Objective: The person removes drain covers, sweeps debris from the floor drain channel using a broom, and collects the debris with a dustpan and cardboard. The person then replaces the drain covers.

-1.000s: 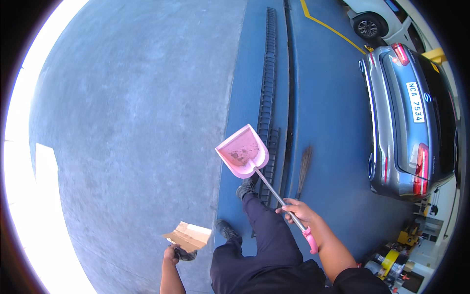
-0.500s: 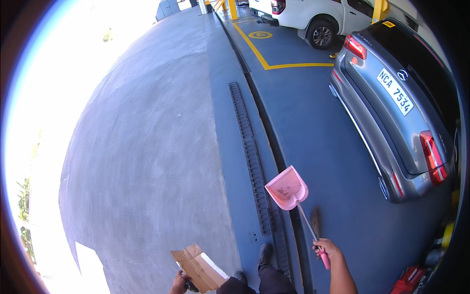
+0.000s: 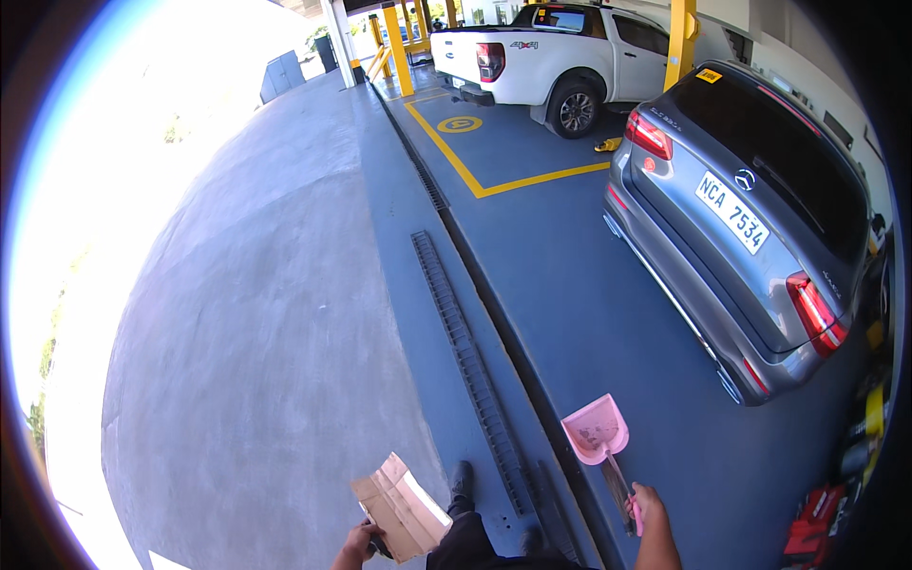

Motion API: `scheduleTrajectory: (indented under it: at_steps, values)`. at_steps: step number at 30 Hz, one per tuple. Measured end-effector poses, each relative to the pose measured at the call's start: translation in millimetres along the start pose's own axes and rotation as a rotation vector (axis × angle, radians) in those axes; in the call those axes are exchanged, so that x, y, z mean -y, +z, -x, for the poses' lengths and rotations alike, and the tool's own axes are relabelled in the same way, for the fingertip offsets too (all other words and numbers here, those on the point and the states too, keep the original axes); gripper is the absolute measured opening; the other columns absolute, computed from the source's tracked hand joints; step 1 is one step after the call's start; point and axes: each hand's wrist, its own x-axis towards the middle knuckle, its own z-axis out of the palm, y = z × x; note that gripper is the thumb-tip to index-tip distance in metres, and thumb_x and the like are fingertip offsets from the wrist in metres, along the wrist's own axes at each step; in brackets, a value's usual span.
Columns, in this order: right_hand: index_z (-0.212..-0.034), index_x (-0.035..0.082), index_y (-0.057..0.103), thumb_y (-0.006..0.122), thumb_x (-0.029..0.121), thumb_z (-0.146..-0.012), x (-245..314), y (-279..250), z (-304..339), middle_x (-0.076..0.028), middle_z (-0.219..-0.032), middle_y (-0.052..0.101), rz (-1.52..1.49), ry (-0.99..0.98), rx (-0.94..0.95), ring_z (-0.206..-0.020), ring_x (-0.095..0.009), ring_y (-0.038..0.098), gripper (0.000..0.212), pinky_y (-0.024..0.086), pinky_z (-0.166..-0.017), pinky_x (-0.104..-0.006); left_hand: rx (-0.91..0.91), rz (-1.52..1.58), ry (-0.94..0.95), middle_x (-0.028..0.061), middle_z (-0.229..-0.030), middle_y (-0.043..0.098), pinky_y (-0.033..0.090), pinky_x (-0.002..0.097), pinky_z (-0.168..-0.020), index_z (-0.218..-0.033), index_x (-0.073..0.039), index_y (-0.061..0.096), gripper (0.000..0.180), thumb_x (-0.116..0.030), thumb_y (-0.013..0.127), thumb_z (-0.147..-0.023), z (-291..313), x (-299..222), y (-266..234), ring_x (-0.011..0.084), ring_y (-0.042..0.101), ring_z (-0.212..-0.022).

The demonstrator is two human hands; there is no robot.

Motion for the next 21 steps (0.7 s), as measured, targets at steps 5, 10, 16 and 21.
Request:
scheduleTrajectory:
  at_steps: [5, 10, 16, 21]
  values:
    - [-0.077, 0.007, 0.048, 0.053, 0.042, -0.092, 23, 87, 58, -0.006, -0.061, 0.049, -0.088, 0.046, -0.157, -0.042, -0.015, 0.043, 0.038, 0.033, -0.039, -0.0309, -0.012, -0.164, 0.010, 0.0107, -0.111, 0.063, 0.053, 0.0409, -0.086, -0.127, -0.010, 0.052, 0.054, 0.001, 0.059, -0.074, -29, -111, -18, 0.0266, 0.064, -0.099]
    - [-0.079, 0.006, 0.051, 0.061, 0.025, -0.085, 88, 110, 46, -0.007, -0.060, 0.049, -0.094, -0.148, -0.265, -0.042, -0.015, 0.042, 0.022, 0.032, -0.039, -0.0319, -0.020, -0.288, 0.136, 0.0051, -0.101, 0.063, 0.049, 0.0356, -0.063, -0.126, -0.016, 0.053, 0.054, -0.002, 0.059, -0.074, -64, -227, 18, 0.0221, 0.062, -0.085]
    - [-0.072, 0.002, 0.056, 0.060, 0.010, -0.080, 104, 105, 17, -0.008, -0.056, 0.052, -0.050, -0.181, -0.224, -0.041, -0.017, 0.045, 0.013, 0.034, -0.039, -0.0322, -0.019, -0.209, 0.196, 0.0130, -0.111, 0.063, 0.055, 0.0408, -0.079, -0.131, -0.012, 0.049, 0.057, -0.001, 0.061, -0.076, -67, -283, 62, 0.0279, 0.065, -0.094]
    - [-0.076, -0.004, 0.059, 0.063, 0.008, -0.078, 132, 127, -17, -0.013, -0.063, 0.060, -0.019, -0.430, -0.325, -0.051, -0.023, 0.062, 0.013, 0.044, -0.043, -0.0357, 0.013, -0.264, 0.124, 0.0128, -0.112, 0.062, 0.054, 0.0398, -0.079, -0.131, -0.011, 0.048, 0.055, -0.003, 0.062, -0.079, -71, -305, 98, 0.0270, 0.065, -0.093]
